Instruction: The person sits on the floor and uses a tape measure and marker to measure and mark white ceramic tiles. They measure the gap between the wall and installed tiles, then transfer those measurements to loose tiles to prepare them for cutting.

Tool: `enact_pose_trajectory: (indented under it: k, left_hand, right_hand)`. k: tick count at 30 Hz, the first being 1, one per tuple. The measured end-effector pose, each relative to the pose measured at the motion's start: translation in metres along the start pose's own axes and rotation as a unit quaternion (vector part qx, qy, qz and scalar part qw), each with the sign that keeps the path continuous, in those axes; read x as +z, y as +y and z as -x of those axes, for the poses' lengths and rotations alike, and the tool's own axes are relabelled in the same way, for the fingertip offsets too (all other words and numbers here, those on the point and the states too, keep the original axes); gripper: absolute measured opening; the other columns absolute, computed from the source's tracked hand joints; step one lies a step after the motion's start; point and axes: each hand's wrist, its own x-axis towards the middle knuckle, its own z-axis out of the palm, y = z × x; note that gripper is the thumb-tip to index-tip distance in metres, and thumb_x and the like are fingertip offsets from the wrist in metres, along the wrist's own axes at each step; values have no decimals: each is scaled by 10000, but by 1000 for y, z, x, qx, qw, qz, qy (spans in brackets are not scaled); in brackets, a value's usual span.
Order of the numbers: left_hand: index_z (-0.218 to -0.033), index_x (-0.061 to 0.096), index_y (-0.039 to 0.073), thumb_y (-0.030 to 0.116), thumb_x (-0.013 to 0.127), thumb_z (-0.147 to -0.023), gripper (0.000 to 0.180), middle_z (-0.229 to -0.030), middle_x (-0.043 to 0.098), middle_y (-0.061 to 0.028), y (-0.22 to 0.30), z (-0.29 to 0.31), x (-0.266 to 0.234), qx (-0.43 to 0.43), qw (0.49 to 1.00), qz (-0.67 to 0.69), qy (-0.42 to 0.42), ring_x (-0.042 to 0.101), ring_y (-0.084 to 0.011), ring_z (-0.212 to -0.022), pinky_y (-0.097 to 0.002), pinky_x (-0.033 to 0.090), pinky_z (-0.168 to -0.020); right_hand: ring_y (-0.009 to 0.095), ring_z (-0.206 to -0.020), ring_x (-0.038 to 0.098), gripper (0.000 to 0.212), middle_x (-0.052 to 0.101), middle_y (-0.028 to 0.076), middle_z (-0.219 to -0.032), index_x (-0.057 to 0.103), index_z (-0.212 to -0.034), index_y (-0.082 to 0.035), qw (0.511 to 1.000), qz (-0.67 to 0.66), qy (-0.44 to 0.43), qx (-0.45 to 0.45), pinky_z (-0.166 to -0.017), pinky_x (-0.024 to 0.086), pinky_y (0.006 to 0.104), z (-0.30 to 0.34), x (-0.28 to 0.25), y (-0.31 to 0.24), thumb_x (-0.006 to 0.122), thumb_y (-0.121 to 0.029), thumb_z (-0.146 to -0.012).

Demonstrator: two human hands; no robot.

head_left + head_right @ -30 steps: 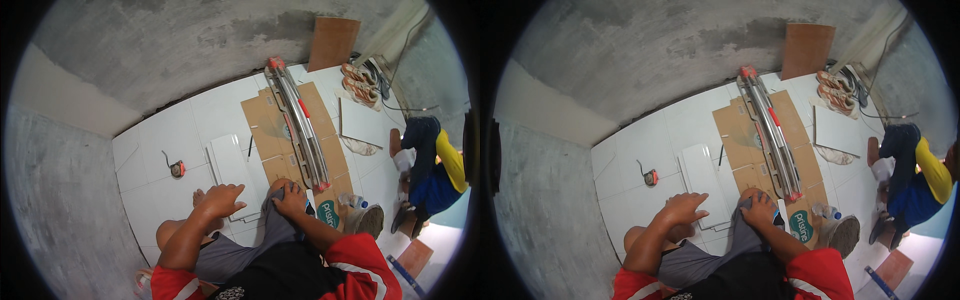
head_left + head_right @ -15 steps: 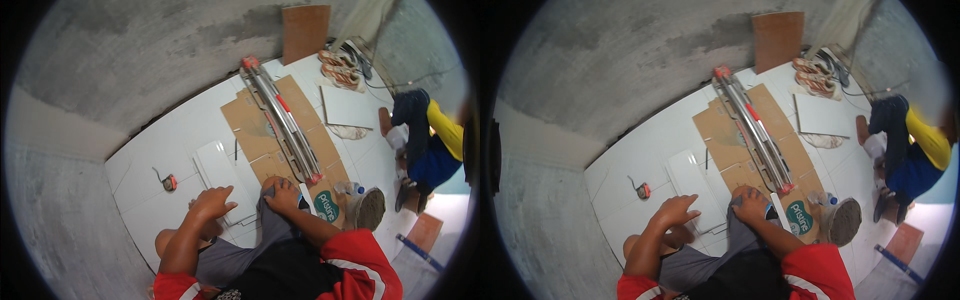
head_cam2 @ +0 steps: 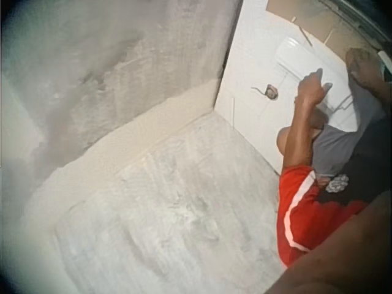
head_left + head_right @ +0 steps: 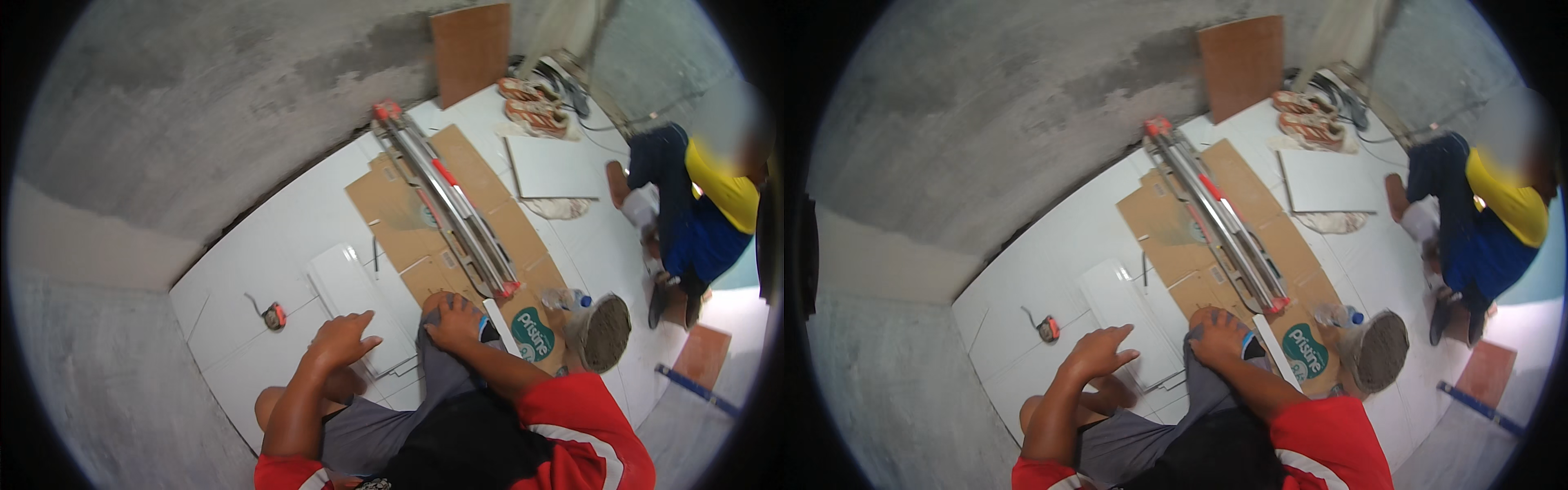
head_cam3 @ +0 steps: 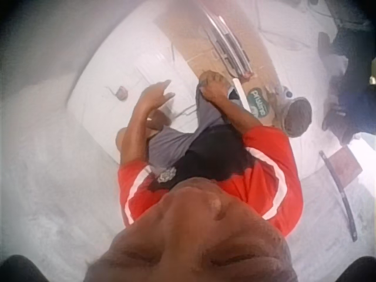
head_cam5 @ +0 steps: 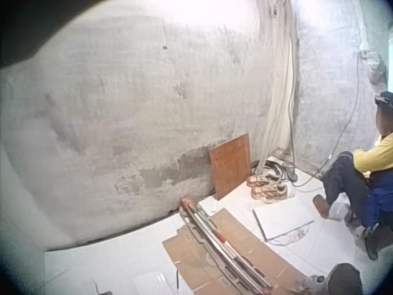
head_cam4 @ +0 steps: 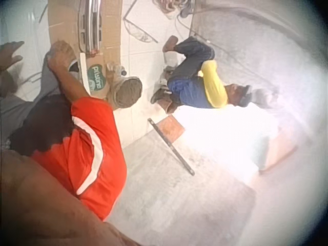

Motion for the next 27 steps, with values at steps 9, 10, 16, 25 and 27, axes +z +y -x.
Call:
enact_pose_trajectory:
  k: [9, 10, 16, 25, 27]
  left_hand:
    - [-1425, 548, 73, 436, 648, -958, 599, -1209, 686, -206, -5, 15, -7, -6, 1000, 0, 11, 649, -394, -1125, -490, 526, -927]
    - [-1372, 580, 67, 441, 644, -960, 561, -1174, 698, -199, -4, 17, -9, -4, 1000, -3, 29, 661, -390, -1100, -496, 530, -910]
    - [-1207, 704, 22, 458, 616, -1000, 490, -1151, 718, -198, 45, 51, -53, 186, 876, 411, 173, 691, -315, -1058, -411, 532, -926]
    - [-1284, 611, -75, 430, 793, -880, 672, -1220, 675, -260, 187, 87, -44, 553, 263, 761, 214, 649, -364, -1193, -442, 533, -987]
    - [-1248, 624, -74, 434, 841, -823, 697, -1186, 681, -259, 195, 88, -34, 553, 247, 763, 227, 665, -352, -1159, -431, 559, -943]
  right_hand:
    - [463, -1414, 384, 902, 338, 231, -1598, 384, -1553, -126, 999, 13, 27, -16, -1109, 350, 618, -3, 11, -12, 724, -554, -836]
    - [461, -1407, 391, 900, 342, 233, -1594, 384, -1551, -125, 999, 13, 29, -14, -1104, 353, 618, -3, 13, -12, 725, -553, -835]
    - [469, -1363, 437, 873, 383, 234, -1553, 403, -1514, -118, 993, -62, 73, -72, -1069, 387, 617, -18, 36, 8, 748, -519, -821]
    - [468, -1355, 448, 844, 399, 232, -1545, 420, -1503, -120, 997, 23, 51, -51, -1061, 404, 614, -7, 23, -12, 748, -509, -831]
    - [466, -1361, 446, 821, 403, 235, -1544, 436, -1491, -113, 997, 18, 55, -42, -1063, 412, 594, -5, 19, -9, 740, -503, -835]
